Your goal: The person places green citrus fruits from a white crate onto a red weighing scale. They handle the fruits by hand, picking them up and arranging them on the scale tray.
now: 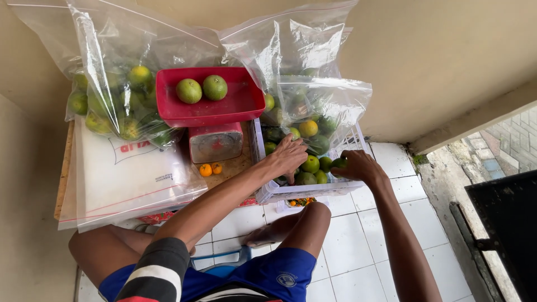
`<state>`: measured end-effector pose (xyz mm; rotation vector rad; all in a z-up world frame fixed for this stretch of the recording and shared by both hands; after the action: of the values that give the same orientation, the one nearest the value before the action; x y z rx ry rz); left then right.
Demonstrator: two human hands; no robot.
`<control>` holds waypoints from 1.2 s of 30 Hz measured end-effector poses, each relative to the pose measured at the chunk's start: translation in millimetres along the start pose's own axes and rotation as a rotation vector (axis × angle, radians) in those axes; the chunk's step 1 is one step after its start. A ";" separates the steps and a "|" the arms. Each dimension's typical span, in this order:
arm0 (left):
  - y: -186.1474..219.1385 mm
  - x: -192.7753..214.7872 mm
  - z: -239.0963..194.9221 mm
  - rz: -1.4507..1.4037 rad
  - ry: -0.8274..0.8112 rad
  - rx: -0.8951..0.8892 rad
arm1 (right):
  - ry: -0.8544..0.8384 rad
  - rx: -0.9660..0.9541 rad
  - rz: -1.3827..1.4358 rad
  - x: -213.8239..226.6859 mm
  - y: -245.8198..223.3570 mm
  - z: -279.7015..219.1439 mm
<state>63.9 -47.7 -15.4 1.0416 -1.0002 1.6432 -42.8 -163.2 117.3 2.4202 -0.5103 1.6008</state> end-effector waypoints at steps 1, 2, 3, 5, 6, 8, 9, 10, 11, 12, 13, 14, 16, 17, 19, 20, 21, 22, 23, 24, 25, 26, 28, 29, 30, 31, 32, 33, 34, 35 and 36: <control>-2.8 -16.1 3.3 -0.014 0.009 -0.047 | 0.039 0.023 0.042 1.9 1.9 2.6; 12.1 8.6 7.3 -0.012 0.008 -0.051 | 0.042 0.022 0.046 9.1 -2.9 -5.0; 12.9 22.8 7.9 0.190 -0.179 0.169 | 0.057 0.027 0.066 16.4 -8.8 -12.6; 11.5 60.4 -3.0 0.397 -0.368 0.387 | 0.073 0.032 0.090 23.6 -14.8 -20.1; 11.1 79.7 -9.1 0.369 -0.363 0.367 | 0.081 0.040 0.109 23.9 -15.3 -19.8; -5.4 44.5 -10.9 0.342 -0.362 0.349 | 0.087 0.051 0.131 22.6 -17.3 -20.3; -7.1 -10.4 -0.9 0.153 -0.303 0.183 | 0.092 0.047 0.142 22.9 -17.2 -20.8; -5.7 -63.2 15.3 -0.036 -0.240 0.016 | 0.097 0.042 0.153 23.0 -17.3 -21.4; -9.4 -45.4 10.7 -0.038 -0.241 0.020 | 0.095 0.045 0.151 22.4 -17.8 -24.1; -11.0 -31.3 5.0 -0.091 -0.303 -0.004 | 0.115 0.049 0.175 23.1 -18.3 -26.9; -12.8 -16.7 -0.5 -0.143 -0.365 -0.029 | 0.136 0.052 0.199 24.4 -18.7 -29.4; -20.0 -32.4 -6.2 -0.145 -0.365 -0.025 | 0.135 0.055 0.197 20.9 -15.1 -27.4; -31.4 -51.3 -14.5 -0.343 -0.170 -0.075 | 0.194 0.046 0.297 17.6 -6.5 -24.0; -36.9 -48.1 -18.3 -0.341 -0.169 -0.073 | 0.195 0.048 0.296 4.9 6.5 -10.8; -45.4 -42.9 -24.9 -0.528 -0.204 -0.078 | 0.290 0.041 0.393 -14.8 35.8 13.9; -46.7 -40.4 -22.9 -0.526 -0.201 -0.079 | 0.293 0.041 0.391 -5.7 20.6 0.2; -48.9 -38.8 -20.3 -0.543 -0.197 -0.035 | 0.337 0.047 0.498 5.5 7.4 -15.1; -51.2 -37.3 -17.6 -0.560 -0.192 0.008 | 0.381 0.052 0.605 16.4 -5.5 -30.2; -52.0 -27.4 -17.2 -0.560 -0.190 0.007 | 0.382 0.051 0.603 12.1 -4.0 -28.4; -53.2 -18.0 -16.9 -0.593 -0.193 0.018 | 0.431 0.050 0.732 9.7 0.0 -27.4; -54.4 -8.8 -18.8 -0.625 -0.201 0.029 | 0.476 0.047 0.864 5.5 2.9 -26.7; -55.7 12.0 -21.7 -0.626 -0.203 0.028 | 0.475 0.045 0.866 -5.0 8.8 -18.3; -54.6 52.2 -29.6 -0.828 -0.223 0.028 | 0.563 -0.009 1.198 -28.9 29.0 -4.7; -55.0 56.2 -31.1 -0.829 -0.225 0.027 | 0.562 -0.011 1.200 -32.5 26.1 -4.2; -55.8 61.3 -32.4 -0.884 -0.210 0.030 | 0.596 -0.040 1.288 -36.5 26.3 -4.5; -57.1 66.7 -32.9 -0.937 -0.193 0.032 | 0.632 -0.069 1.376 -39.9 26.5 -4.5; -55.0 76.8 -33.0 -0.938 -0.194 0.031 | 0.633 -0.070 1.377 -36.4 21.3 -8.7; -55.2 88.2 -32.6 -1.037 -0.161 0.060 | 0.656 -0.097 1.428 -32.9 18.2 -12.8; -55.6 99.6 -32.3 -1.136 -0.128 0.090 | 0.679 -0.124 1.478 -29.4 15.0 -16.9; -52.3 106.3 -33.0 -1.135 -0.126 0.090 | 0.680 -0.122 1.478 -23.3 9.8 -24.3; -52.3 113.9 -33.6 -1.201 -0.078 0.134 | 0.661 -0.114 1.546 -18.5 4.2 -30.9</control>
<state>82.4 27.3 89.0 1.3972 -0.1552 0.6643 -77.3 -153.2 112.5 0.9610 -2.4616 2.4030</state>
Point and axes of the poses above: each hand's wrist, its own z-axis towards the middle knuckle, its own x-axis out of the back of the hand, y = z × x, the point moved 6 cm from there along z, towards the middle knuckle, and after that the axes turned 1 degree about y, right-handed, at the moved point
